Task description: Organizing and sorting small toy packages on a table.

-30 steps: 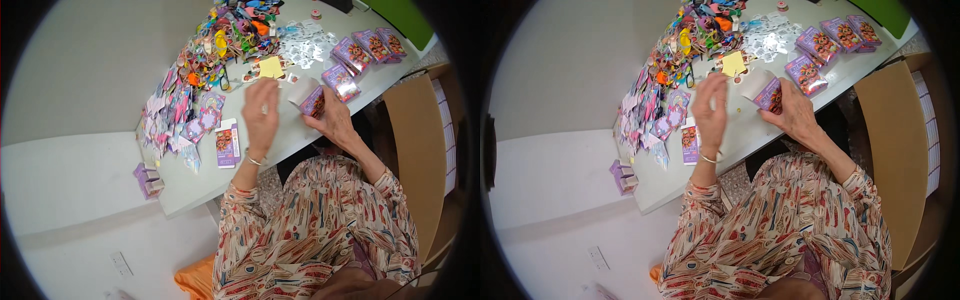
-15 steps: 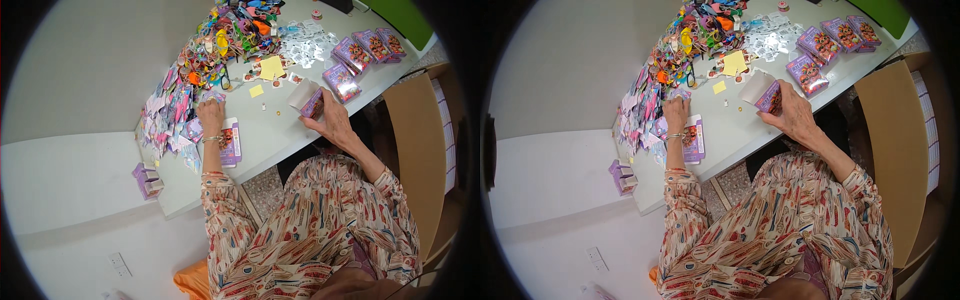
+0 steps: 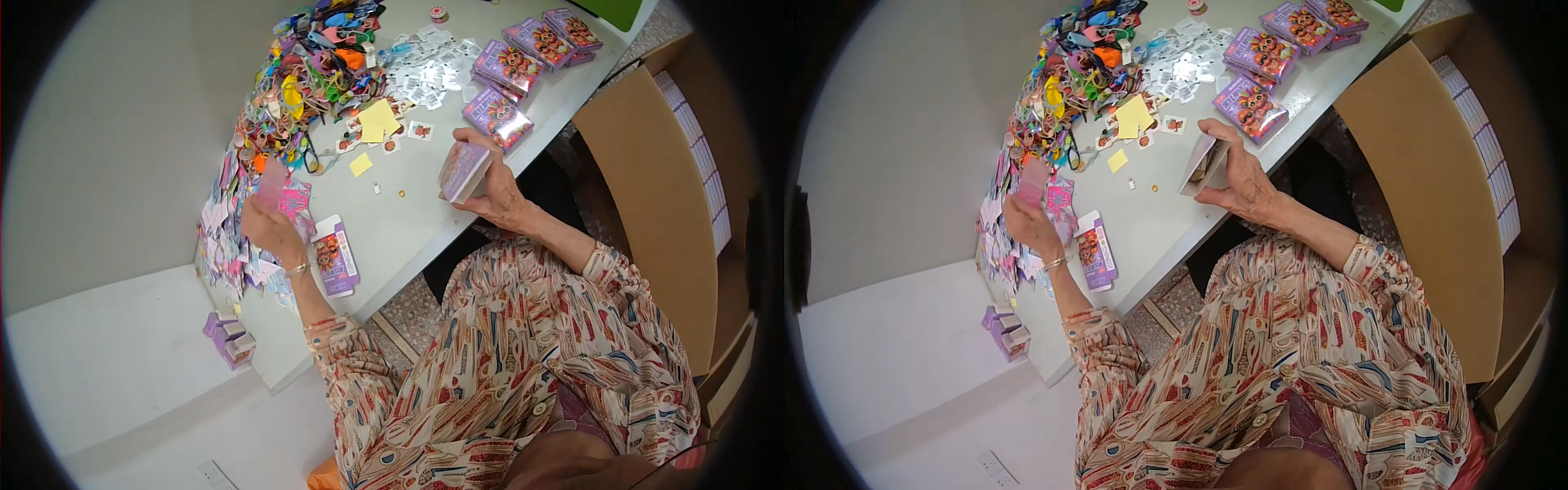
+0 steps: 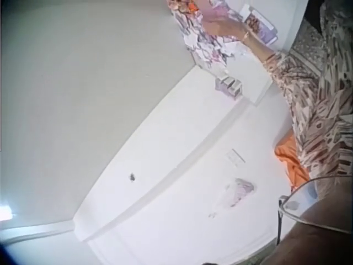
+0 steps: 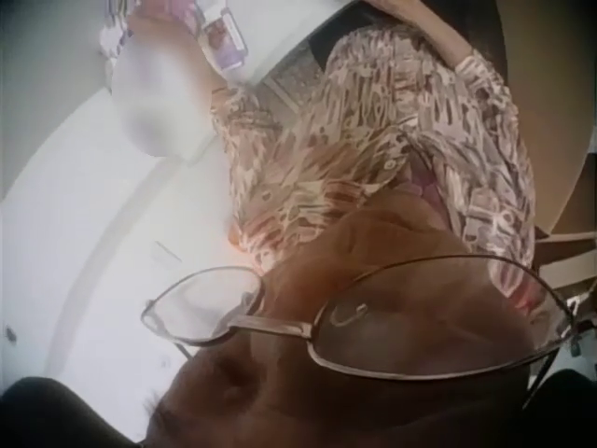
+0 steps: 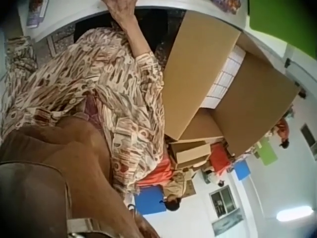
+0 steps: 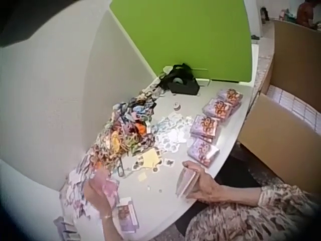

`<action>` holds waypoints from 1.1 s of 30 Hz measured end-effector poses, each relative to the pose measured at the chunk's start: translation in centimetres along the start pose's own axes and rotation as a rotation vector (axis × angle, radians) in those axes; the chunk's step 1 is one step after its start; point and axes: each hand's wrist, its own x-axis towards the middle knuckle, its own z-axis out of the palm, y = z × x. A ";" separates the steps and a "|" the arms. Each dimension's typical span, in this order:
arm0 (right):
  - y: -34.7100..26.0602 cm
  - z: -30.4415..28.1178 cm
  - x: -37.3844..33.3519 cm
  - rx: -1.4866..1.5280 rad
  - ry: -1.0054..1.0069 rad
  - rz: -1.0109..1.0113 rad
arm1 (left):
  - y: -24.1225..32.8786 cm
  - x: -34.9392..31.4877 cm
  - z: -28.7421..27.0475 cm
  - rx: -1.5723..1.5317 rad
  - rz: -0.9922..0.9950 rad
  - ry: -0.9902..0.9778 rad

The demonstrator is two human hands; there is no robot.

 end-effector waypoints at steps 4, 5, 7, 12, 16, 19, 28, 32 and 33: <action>0.7 0.0 1.4 -0.061 0.138 -0.188 | 5.2 1.3 -3.9 -0.390 -0.322 0.138; 0.6 0.0 1.8 -0.067 0.131 -0.213 | 5.5 1.2 -4.7 -0.539 -0.431 0.033; -0.6 -0.2 1.8 -0.116 0.119 -0.069 | 5.1 0.4 -4.8 -0.934 -0.572 -0.156; -1.0 0.4 2.0 -0.236 0.054 0.134 | 10.6 1.5 -9.9 -1.140 -0.705 -0.300; 0.1 0.6 1.5 -0.226 0.069 0.114 | 13.6 1.4 -11.9 -0.859 -0.247 -0.104; 0.2 0.7 1.5 -0.223 0.059 0.131 | 16.0 2.6 -13.8 -0.601 0.204 -0.132; -1.1 0.5 1.1 -0.293 0.039 0.069 | 19.4 5.1 -13.3 -0.268 0.700 -0.423; -1.6 0.8 0.9 -0.311 -0.009 -0.008 | 20.6 4.8 -10.5 -0.140 0.776 -0.442; -1.7 0.8 0.9 -0.282 -0.044 0.017 | 20.7 4.6 -9.7 -0.159 0.768 -0.448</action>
